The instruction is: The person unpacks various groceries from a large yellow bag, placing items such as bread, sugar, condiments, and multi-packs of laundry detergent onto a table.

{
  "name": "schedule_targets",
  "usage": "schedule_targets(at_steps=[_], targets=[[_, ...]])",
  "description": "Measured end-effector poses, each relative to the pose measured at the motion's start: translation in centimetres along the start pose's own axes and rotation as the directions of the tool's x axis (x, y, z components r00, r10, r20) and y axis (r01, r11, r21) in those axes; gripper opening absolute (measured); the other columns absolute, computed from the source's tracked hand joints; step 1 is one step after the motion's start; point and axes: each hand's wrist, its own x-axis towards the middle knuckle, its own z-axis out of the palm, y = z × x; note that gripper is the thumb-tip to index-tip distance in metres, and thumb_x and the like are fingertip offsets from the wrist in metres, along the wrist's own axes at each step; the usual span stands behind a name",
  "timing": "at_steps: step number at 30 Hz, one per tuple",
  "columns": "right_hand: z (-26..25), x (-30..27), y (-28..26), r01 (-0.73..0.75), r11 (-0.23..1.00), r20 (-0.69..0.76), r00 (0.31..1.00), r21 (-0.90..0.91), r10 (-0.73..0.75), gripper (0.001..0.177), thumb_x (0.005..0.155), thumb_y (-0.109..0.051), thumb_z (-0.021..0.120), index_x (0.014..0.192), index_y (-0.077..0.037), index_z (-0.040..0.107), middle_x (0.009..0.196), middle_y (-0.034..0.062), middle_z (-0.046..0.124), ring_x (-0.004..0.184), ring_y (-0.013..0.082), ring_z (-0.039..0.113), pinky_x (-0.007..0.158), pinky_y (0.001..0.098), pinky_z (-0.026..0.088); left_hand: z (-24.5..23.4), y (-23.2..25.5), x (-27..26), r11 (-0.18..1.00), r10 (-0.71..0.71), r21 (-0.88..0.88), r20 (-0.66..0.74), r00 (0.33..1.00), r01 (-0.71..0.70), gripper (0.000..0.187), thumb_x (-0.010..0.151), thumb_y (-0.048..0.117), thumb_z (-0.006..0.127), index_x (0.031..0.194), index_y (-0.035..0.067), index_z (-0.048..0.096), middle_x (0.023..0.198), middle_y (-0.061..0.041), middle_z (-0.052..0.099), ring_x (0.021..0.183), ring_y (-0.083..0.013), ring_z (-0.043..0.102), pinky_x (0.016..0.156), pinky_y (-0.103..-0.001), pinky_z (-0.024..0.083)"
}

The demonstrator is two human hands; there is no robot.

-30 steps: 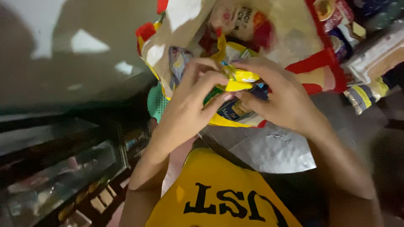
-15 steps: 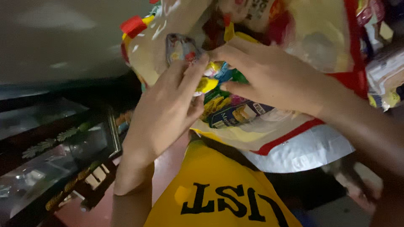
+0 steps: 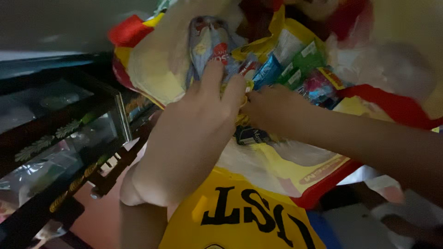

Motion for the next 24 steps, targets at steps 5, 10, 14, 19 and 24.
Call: schedule_targets(at_steps=[5,10,14,19,24], targets=[[0.4,1.0,0.1,0.096,0.973,-0.072,0.991,-0.212,-0.114,0.032,0.065,-0.012,0.073,0.095,-0.009,0.064,0.109,0.0105,0.054,0.105,0.0267,0.052,0.079,0.0385,0.047,0.5,0.0,0.2,0.999,0.006,0.039,0.007,1.000,-0.006,0.039,0.065,0.002,0.062,0.102,-0.003,0.050,0.105,-0.014,0.054,0.087,-0.0240,0.061,0.055,-0.027,0.052],[1.2,0.7,1.3,0.137,0.989,-0.130,0.981,-0.054,-0.143,0.056,0.057,-0.014,0.076,0.110,-0.011,0.055,0.111,0.0123,0.052,0.100,0.0294,0.054,0.076,0.0392,0.049,0.6,-0.1,0.4,0.999,0.004,0.042,0.083,0.997,-0.008,0.037,0.065,0.003,0.063,0.101,-0.001,0.051,0.095,-0.011,0.056,0.082,-0.0214,0.061,0.055,-0.027,0.052],[1.2,0.0,2.4,0.150,0.956,-0.223,0.970,0.251,-0.094,0.049,0.078,-0.019,0.065,0.122,-0.010,0.046,0.113,0.0134,0.051,0.087,0.0307,0.060,0.069,0.0399,0.052,1.0,-0.1,0.8,0.999,-0.011,0.040,0.086,0.996,0.008,0.032,0.070,0.004,0.062,0.100,0.001,0.051,0.088,-0.008,0.053,0.080,-0.0221,0.060,0.055,-0.030,0.051],[-0.6,-2.3,3.0,0.091,0.853,-0.279,0.958,0.514,0.066,0.036,0.080,-0.021,0.061,0.109,-0.004,0.048,0.097,0.0122,0.057,0.082,0.0270,0.062,0.068,0.0384,0.050,0.9,-0.6,1.2,0.992,0.086,-0.095,-0.007,0.996,-0.086,0.044,0.068,0.006,0.064,0.109,-0.002,0.049,0.090,-0.011,0.051,0.083,-0.0250,0.057,0.057,-0.032,0.050],[-2.3,-4.8,2.5,0.218,0.787,-0.464,0.881,0.578,0.097,0.031,0.073,-0.012,0.061,0.101,-0.005,0.050,0.088,0.0110,0.057,0.071,0.0243,0.059,0.059,0.0361,0.047,0.7,-1.2,1.0,0.885,0.197,-0.419,-0.056,0.979,-0.202,0.057,0.064,0.013,0.069,0.114,-0.001,0.046,0.095,-0.015,0.047,0.091,-0.0327,0.052,0.067,-0.038,0.045]])
